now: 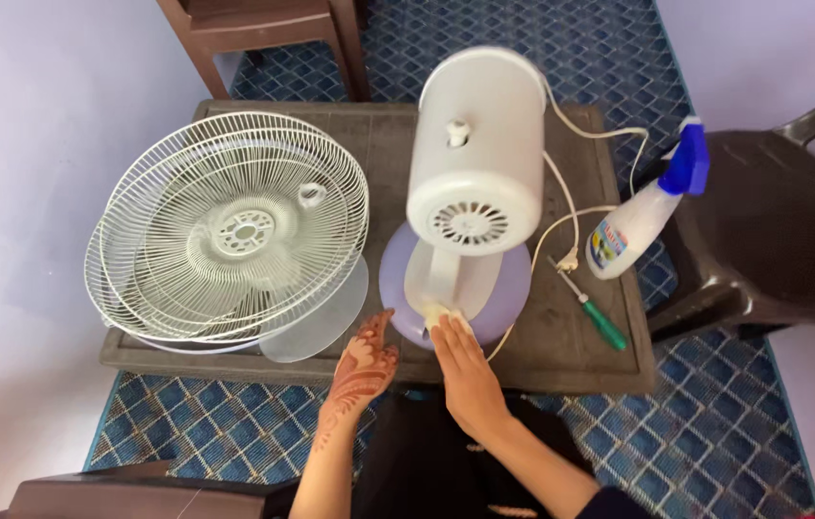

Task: The person cleans a disassembled electric fan by wiping the base and motor housing with a cloth and applying spray cleaner. The fan cage remains detached on the table throughout the clip.

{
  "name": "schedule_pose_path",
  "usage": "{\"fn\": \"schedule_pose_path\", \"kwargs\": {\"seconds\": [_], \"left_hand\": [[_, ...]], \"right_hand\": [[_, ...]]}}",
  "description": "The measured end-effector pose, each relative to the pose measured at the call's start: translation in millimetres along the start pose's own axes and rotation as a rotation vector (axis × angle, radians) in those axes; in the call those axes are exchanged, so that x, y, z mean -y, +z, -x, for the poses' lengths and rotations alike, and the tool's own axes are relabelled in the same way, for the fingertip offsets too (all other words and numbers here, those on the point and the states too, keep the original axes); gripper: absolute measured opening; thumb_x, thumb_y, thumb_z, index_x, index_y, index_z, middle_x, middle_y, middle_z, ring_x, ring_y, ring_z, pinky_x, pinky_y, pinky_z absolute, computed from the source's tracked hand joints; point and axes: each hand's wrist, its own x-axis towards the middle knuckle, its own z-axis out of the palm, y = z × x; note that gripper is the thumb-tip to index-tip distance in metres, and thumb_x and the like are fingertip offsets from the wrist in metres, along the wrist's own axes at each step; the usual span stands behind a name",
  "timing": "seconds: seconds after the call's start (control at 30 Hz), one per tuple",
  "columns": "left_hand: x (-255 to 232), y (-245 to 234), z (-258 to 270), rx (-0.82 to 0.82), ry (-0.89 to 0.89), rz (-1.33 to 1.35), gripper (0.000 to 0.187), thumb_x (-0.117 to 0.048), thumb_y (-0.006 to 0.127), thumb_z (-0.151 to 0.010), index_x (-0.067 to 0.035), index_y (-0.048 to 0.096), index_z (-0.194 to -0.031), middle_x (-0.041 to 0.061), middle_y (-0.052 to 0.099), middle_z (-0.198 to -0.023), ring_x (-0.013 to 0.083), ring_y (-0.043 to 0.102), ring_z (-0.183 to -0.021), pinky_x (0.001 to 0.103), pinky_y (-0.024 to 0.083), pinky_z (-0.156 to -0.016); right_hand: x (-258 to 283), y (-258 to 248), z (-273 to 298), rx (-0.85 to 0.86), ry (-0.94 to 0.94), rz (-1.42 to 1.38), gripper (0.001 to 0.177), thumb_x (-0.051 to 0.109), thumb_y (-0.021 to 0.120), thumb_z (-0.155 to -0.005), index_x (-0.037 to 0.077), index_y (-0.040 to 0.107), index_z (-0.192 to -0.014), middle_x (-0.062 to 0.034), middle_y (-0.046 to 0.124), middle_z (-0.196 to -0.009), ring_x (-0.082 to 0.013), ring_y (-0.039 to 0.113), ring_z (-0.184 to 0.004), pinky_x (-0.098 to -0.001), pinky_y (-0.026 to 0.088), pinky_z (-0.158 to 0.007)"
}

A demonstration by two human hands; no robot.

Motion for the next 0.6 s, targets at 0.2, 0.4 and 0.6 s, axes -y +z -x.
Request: {"fn": "schedule_pose_path", "kwargs": {"seconds": [0.2,0.4,0.6], "left_hand": [[3,1,4,-0.072,-0.082,0.046,0.058,-0.007,0.056,-0.083,-0.005,0.052,-0.140,0.022,0.062,-0.131,0.0387,0.059,-0.122,0.044,0.047,-0.104],[17,9,7,-0.081,-0.095,-0.040,0.054,-0.010,0.056,-0.085,-0.005,0.054,-0.138,0.020,0.062,-0.131,0.0373,0.058,-0.123,0.044,0.046,-0.104],[20,4,4,-0.080,-0.102,-0.077,0.050,-0.013,0.056,-0.087,-0.005,0.056,-0.136,0.018,0.063,-0.131,0.0359,0.057,-0.125,0.044,0.045,-0.105]], "right_hand": [[-7,21,-31,0.177,-0.218,0.105,0.062,-0.003,0.053,-0.082,-0.005,0.050,-0.144,-0.0189,0.050,-0.152,-0.0359,0.042,-0.146,-0.0452,0.035,-0.119],[7,70,-104,0.097,-0.212,0.308,0.049,0.004,0.054,-0.087,-0.007,0.056,-0.134,-0.0205,0.054,-0.145,-0.0341,0.047,-0.140,-0.0444,0.037,-0.116],[-1,43,-102,0.609,-0.155,0.176,0.030,0.012,0.050,-0.106,-0.002,0.062,-0.129,-0.0145,0.060,-0.139,-0.0295,0.054,-0.134,-0.0412,0.044,-0.111]]}}
